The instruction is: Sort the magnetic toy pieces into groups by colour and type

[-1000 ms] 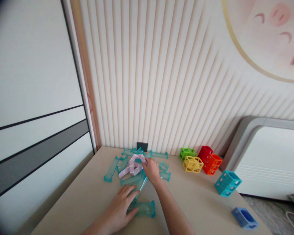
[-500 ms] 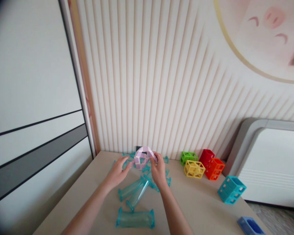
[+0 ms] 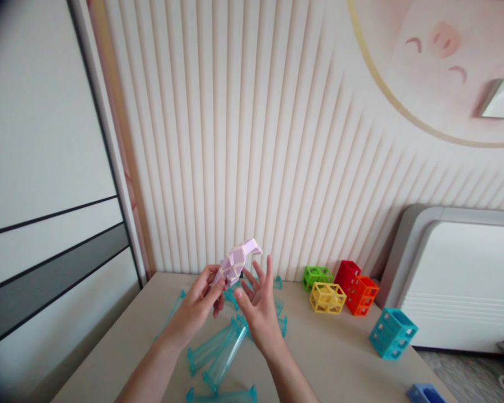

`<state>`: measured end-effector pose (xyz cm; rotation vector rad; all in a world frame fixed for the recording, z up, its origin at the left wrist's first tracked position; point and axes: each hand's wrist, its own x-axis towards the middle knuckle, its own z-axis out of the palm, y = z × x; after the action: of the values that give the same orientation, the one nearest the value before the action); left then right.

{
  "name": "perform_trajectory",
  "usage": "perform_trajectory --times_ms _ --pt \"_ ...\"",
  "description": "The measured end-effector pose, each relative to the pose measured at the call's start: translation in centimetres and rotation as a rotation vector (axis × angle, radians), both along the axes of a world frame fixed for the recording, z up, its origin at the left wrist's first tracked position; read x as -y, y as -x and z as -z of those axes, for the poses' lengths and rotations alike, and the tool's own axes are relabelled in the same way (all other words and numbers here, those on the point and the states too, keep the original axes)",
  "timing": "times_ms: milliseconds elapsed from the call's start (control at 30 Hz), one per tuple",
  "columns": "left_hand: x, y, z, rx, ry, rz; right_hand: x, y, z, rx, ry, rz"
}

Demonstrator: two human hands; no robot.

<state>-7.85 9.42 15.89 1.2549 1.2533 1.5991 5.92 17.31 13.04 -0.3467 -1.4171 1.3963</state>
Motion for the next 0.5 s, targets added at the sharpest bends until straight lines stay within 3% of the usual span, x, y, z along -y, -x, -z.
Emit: perform_trajectory --times_ms 100,200,400,500 --pt "0.4 -0.3 0.3 -0.009 0.03 0.122 1.1 0.2 -0.3 0.02 -0.031 -0.084" --pt "0.6 -1.0 0.6 -0.002 0.069 0.159 1.2 0.1 -0.3 0.098 -0.048 0.043" --pt "0.4 -2.0 0.8 -0.172 0.037 0.016 0.9 -0.7 -0.2 0.316 -0.308 0.331" --pt "0.4 -1.9 0.3 -0.317 0.024 -0.021 0.8 -1.2 -0.6 0.343 -0.376 0.399"
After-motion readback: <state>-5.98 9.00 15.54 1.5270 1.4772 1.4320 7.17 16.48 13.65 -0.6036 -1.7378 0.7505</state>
